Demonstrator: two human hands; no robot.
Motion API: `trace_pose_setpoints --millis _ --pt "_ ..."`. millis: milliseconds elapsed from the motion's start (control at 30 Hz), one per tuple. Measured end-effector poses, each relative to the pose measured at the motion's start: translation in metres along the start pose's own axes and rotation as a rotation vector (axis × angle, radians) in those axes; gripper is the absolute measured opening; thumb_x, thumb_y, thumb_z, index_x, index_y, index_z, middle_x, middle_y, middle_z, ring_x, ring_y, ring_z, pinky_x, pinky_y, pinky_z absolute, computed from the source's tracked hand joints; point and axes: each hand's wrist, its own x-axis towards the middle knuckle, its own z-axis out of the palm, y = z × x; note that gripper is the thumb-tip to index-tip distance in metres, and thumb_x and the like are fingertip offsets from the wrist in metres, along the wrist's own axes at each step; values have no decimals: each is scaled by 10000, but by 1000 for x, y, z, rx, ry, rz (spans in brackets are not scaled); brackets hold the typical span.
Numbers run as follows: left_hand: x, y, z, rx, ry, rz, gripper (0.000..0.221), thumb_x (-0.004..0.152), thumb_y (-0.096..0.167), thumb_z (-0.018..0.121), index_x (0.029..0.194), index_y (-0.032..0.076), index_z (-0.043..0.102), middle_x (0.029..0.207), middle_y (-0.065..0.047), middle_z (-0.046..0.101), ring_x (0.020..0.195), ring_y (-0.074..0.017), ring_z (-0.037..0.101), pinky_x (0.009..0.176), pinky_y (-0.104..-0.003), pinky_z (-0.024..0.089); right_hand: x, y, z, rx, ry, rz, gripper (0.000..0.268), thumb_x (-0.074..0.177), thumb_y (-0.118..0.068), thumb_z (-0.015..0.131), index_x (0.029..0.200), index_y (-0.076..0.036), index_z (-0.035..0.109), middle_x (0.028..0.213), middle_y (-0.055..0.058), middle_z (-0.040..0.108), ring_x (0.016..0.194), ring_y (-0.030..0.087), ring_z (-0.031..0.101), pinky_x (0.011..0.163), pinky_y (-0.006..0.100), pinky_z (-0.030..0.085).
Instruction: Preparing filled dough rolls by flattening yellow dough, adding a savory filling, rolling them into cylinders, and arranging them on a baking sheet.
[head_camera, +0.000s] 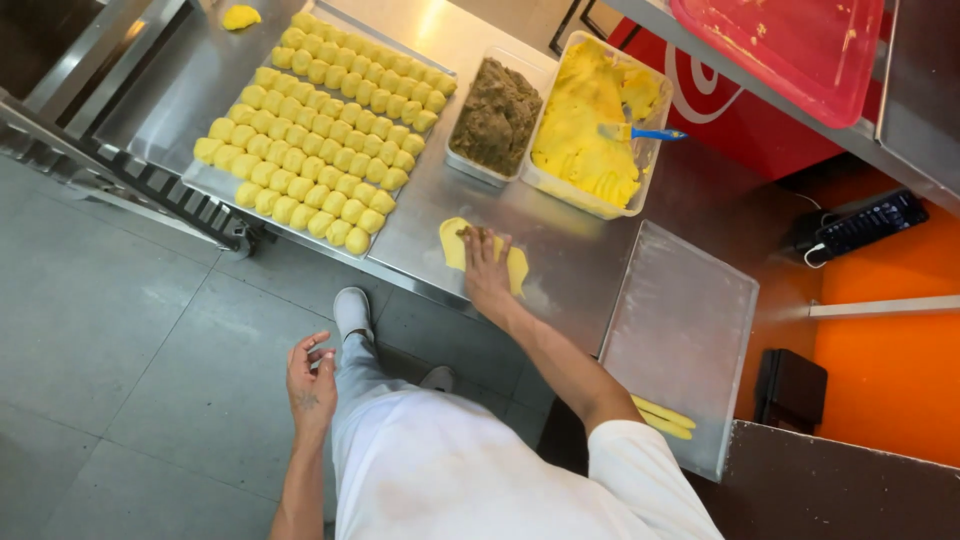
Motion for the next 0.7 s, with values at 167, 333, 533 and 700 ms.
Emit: trace_pose_setpoints --millis 167,333,533,700 --pt "-4 18 2 47 -98 46 279 776 -93 428 1006 22 535 994 -137 441 858 -231 536 679 -295 446 -21 20 54 258 -13 -6 596 749 -62 389 1318 -19 216 1377 160 188 1237 411 172 930 649 107" --pt "12 6 14 86 -221 79 297 769 -90 446 1004 53 559 967 -116 476 848 -222 559 676 -297 460 -60 46 66 455 -11 -28 707 675 -46 483 1327 -61 209 1383 108 184 1246 410 141 929 639 154" --pt "63 16 38 166 -455 173 281 778 -87 469 997 58 565 921 -93 522 827 -204 571 703 -305 466 -46 54 67 694 289 118 520 703 -56 468 1217 -130 446 1231 34 449 1181 338 328 888 576 292" --pt "113 61 44 222 -656 255 333 762 -110 453 1003 86 572 912 -79 543 845 -202 573 706 -306 474 -39 36 49 606 331 219 417 849 -361 413 1215 -166 448 1266 -2 420 1223 304 280 939 556 210"
